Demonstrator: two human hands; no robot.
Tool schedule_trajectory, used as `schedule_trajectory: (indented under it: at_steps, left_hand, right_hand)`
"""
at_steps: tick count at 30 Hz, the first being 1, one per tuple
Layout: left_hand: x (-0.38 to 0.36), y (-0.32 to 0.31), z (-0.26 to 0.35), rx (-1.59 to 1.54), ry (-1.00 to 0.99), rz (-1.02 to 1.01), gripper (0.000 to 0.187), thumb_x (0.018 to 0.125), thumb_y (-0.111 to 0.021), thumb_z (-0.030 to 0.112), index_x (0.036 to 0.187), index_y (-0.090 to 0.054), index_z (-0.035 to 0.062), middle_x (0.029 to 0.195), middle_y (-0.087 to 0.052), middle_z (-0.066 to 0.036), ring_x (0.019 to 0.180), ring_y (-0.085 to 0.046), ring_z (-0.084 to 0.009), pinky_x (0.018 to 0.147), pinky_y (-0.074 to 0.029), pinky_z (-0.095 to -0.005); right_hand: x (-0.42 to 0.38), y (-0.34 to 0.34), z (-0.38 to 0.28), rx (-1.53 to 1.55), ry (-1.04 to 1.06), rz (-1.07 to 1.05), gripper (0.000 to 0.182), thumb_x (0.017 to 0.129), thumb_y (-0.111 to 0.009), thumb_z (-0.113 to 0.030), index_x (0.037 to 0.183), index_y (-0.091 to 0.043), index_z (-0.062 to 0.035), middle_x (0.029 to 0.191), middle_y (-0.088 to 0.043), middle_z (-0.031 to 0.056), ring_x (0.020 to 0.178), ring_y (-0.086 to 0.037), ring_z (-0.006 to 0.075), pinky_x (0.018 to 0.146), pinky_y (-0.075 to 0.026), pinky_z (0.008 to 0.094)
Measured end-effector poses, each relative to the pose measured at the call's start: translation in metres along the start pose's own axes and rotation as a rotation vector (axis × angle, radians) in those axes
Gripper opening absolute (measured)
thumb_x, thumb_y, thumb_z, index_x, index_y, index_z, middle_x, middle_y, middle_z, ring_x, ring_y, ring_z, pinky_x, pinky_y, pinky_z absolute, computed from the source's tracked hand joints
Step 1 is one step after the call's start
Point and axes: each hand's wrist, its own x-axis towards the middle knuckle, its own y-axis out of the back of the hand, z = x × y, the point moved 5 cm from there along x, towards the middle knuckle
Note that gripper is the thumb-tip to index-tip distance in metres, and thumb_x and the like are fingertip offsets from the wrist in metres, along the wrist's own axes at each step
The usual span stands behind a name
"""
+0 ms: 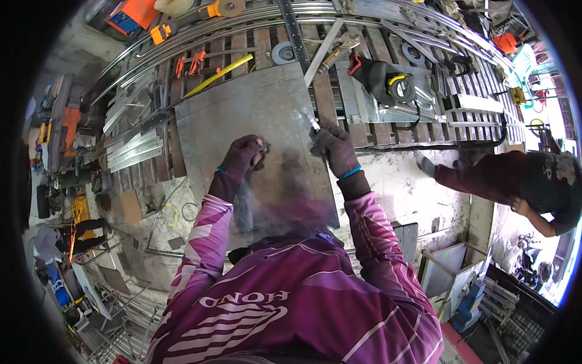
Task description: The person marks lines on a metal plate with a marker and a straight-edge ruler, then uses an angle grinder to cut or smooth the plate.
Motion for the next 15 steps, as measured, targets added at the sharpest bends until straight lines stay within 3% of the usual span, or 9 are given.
schedule_trajectory:
  at_steps: [2, 6, 8, 9, 11, 12, 14, 15]
  left_hand:
    - [-0.001, -0.002, 0.003, 0.007, -0.020, 0.004, 0.017, 0.099, -0.063, 0.020, 0.088, -0.064, 0.0076, 0.063, -0.053, -0.001, 0.048, -0.042, -0.0097, 0.045, -0.033, -0.0289]
    - [0.006, 0.006, -0.005, 0.142, -0.041, -0.038, 0.013, 0.097, -0.062, 0.017, 0.093, -0.066, 0.0055, 0.070, -0.059, -0.002, 0.050, -0.049, -0.0116, 0.045, -0.038, -0.0304]
    - [0.007, 0.020, 0.005, 0.473, -0.315, 0.200, 0.012, 0.095, -0.063, 0.016, 0.101, -0.068, 0.0060, 0.077, -0.064, -0.005, 0.057, -0.059, -0.0188, 0.053, -0.048, -0.0324]
    - [0.009, 0.024, 0.010, 0.475, -0.322, 0.186, 0.012, 0.095, -0.063, 0.016, 0.101, -0.068, 0.0060, 0.077, -0.064, -0.005, 0.057, -0.059, -0.0188, 0.053, -0.048, -0.0324]
    - [-0.013, 0.024, 0.056, 1.020, -0.812, 0.530, 0.028, 0.090, -0.066, 0.020, 0.115, -0.066, 0.0073, 0.103, -0.067, -0.012, 0.085, -0.066, -0.0288, 0.075, -0.055, -0.0385]
    - [-0.015, 0.023, 0.067, 1.017, -0.818, 0.524, 0.028, 0.090, -0.066, 0.020, 0.115, -0.066, 0.0073, 0.103, -0.067, -0.012, 0.085, -0.066, -0.0288, 0.075, -0.055, -0.0385]
    - [-0.021, 0.011, 0.087, 1.602, -0.897, 0.589, 0.043, 0.087, -0.067, 0.027, 0.126, -0.061, 0.0088, 0.128, -0.059, -0.017, 0.115, -0.057, -0.0378, 0.097, -0.048, -0.0482]
    - [-0.013, 0.023, 0.077, 1.607, -0.796, 0.492, 0.060, 0.085, -0.067, 0.034, 0.139, -0.053, 0.0103, 0.145, -0.046, -0.018, 0.132, -0.045, -0.0425, 0.109, -0.036, -0.0568]
  right_hand:
    - [0.006, 0.012, -0.015, -0.124, 0.036, -0.010, 0.036, 0.100, -0.062, -0.034, 0.119, -0.061, -0.0032, 0.072, -0.054, -0.0022, 0.061, -0.051, 0.0079, 0.057, -0.042, 0.0239]
    - [0.020, 0.026, -0.019, -0.158, 0.030, 0.155, 0.020, 0.101, -0.061, -0.029, 0.102, -0.062, -0.0099, 0.068, -0.051, -0.0051, 0.057, -0.047, 0.0057, 0.053, -0.037, 0.0223]
    - [0.025, 0.029, -0.018, -0.273, 0.006, 0.195, 0.017, 0.101, -0.061, -0.027, 0.096, -0.062, -0.0110, 0.067, -0.051, -0.0063, 0.055, -0.044, 0.0049, 0.050, -0.034, 0.0225]
    - [0.028, 0.029, -0.018, -0.310, 0.049, 0.175, 0.017, 0.100, -0.062, -0.028, 0.095, -0.063, -0.0118, 0.068, -0.051, -0.0073, 0.054, -0.043, 0.0042, 0.048, -0.033, 0.0227]
    - [0.028, 0.030, -0.019, -0.339, 0.113, 0.104, 0.019, 0.100, -0.063, -0.030, 0.098, -0.064, -0.0116, 0.068, -0.052, -0.0072, 0.054, -0.044, 0.0038, 0.048, -0.033, 0.0225]
    - [0.029, 0.031, -0.020, -0.318, 0.127, 0.075, 0.020, 0.099, -0.063, -0.031, 0.099, -0.064, -0.0115, 0.068, -0.052, -0.0071, 0.055, -0.044, 0.0036, 0.048, -0.033, 0.0225]
    - [0.025, 0.025, -0.027, -0.293, 0.090, 0.092, 0.021, 0.098, -0.064, -0.031, 0.095, -0.065, -0.0097, 0.071, -0.053, -0.0067, 0.059, -0.045, 0.0037, 0.052, -0.035, 0.0226]
    - [0.023, 0.023, -0.028, -0.266, 0.048, 0.109, 0.023, 0.097, -0.066, -0.030, 0.092, -0.065, -0.0079, 0.075, -0.054, -0.0063, 0.064, -0.045, 0.0038, 0.057, -0.037, 0.0228]
